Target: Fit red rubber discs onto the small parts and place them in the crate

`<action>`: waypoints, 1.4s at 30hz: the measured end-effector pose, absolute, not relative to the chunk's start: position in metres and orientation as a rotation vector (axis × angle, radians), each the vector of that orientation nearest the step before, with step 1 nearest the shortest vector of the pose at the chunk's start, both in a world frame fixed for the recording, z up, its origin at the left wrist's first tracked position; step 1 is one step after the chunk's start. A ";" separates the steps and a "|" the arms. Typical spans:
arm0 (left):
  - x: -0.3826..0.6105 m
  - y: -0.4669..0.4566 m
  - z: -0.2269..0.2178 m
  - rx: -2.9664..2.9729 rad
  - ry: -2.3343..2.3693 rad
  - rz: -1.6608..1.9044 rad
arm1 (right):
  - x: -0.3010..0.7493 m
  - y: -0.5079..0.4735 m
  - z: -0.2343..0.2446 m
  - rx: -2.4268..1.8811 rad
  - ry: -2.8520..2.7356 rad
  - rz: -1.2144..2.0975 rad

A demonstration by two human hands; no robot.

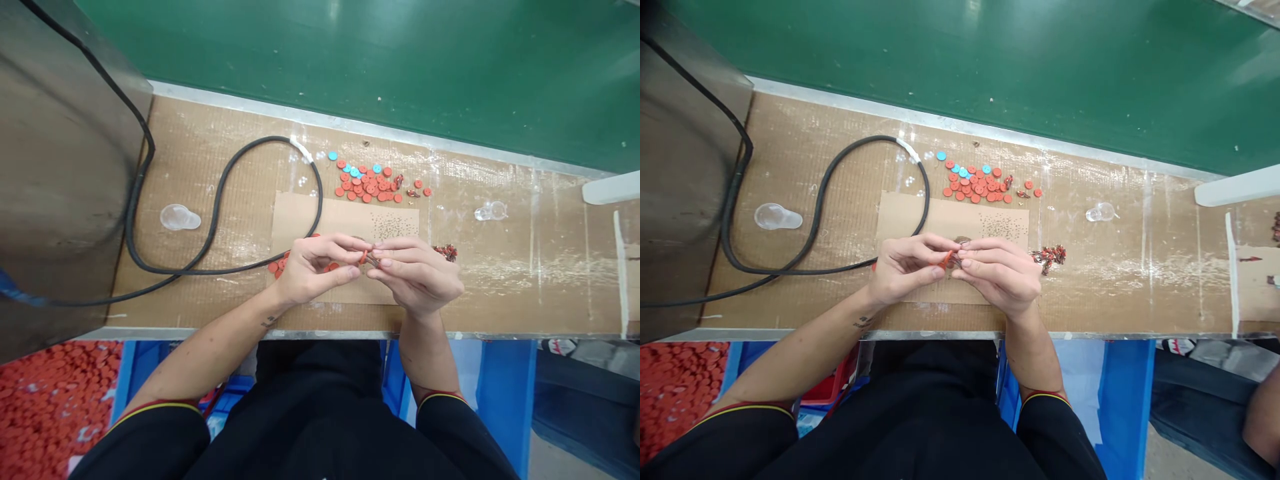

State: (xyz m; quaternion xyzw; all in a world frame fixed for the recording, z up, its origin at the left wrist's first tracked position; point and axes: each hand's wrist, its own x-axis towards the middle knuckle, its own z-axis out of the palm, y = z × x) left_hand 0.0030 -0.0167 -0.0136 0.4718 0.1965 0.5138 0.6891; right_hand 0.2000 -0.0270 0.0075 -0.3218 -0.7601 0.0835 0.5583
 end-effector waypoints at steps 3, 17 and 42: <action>0.003 -0.017 -0.016 1.050 0.447 1.135 | 0.200 -0.026 0.009 -0.763 -1.812 0.177; 0.002 -0.017 -0.016 1.123 0.452 1.142 | 0.198 -0.024 0.010 -0.754 -1.763 0.175; 0.011 -0.020 -0.024 1.462 0.508 1.453 | 0.195 -0.028 0.010 -0.836 -1.806 0.123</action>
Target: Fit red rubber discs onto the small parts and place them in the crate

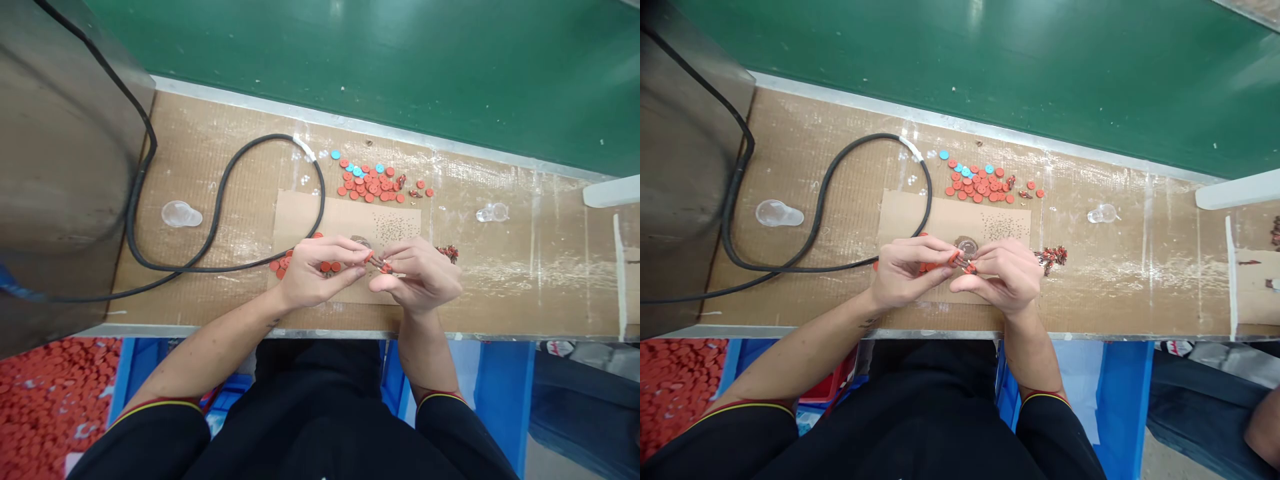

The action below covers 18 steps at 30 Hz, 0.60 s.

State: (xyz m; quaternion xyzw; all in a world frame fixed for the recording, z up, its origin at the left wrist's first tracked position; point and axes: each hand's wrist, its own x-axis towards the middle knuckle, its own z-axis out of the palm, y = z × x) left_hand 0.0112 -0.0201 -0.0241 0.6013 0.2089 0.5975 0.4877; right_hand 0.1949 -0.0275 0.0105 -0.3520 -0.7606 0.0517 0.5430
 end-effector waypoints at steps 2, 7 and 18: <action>0.011 -0.020 -0.024 1.494 0.526 1.473 | 0.194 -0.028 0.011 -0.840 -1.827 0.129; 0.011 -0.020 -0.021 1.555 0.589 1.498 | 0.193 -0.029 0.012 -0.847 -1.852 0.136; 0.013 -0.019 -0.021 1.612 0.577 1.600 | 0.189 -0.031 0.011 -0.825 -1.923 0.151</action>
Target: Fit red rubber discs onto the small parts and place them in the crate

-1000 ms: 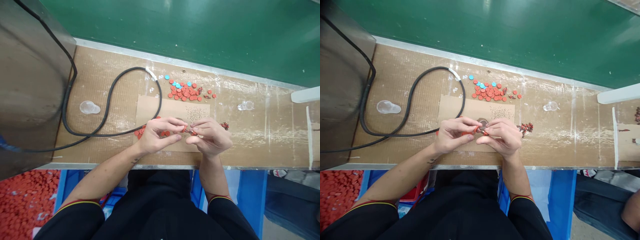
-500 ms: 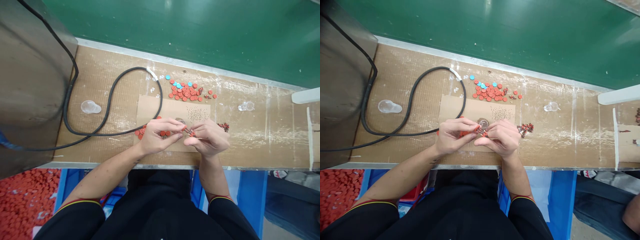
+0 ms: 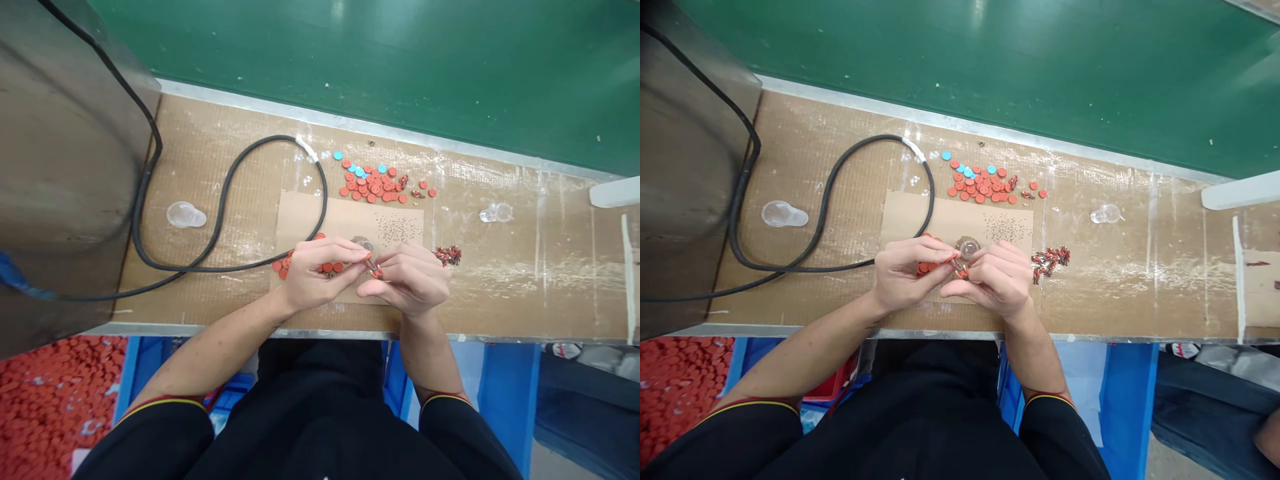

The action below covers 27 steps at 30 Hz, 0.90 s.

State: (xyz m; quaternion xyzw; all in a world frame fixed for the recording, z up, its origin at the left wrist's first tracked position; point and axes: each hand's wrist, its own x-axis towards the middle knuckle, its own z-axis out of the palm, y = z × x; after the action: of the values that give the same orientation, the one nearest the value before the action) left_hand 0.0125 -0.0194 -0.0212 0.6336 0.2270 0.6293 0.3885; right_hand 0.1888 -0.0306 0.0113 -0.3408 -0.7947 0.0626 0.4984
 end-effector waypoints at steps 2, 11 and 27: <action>0.012 -0.019 -0.021 1.633 0.581 1.613 | 0.189 -0.031 0.010 -0.821 -1.930 0.158; 0.012 -0.020 -0.020 1.729 0.660 1.650 | 0.185 -0.029 0.013 -0.781 -2.011 0.111; 0.008 -0.020 -0.021 1.375 0.474 1.403 | 0.185 -0.033 0.012 -0.855 -1.820 0.216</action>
State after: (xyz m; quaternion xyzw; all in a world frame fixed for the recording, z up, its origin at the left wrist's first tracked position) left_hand 0.0077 -0.0205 -0.0212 0.5762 0.1986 0.5881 0.5317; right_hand 0.1855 -0.0334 0.0125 -0.3583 -0.7625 0.0903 0.5310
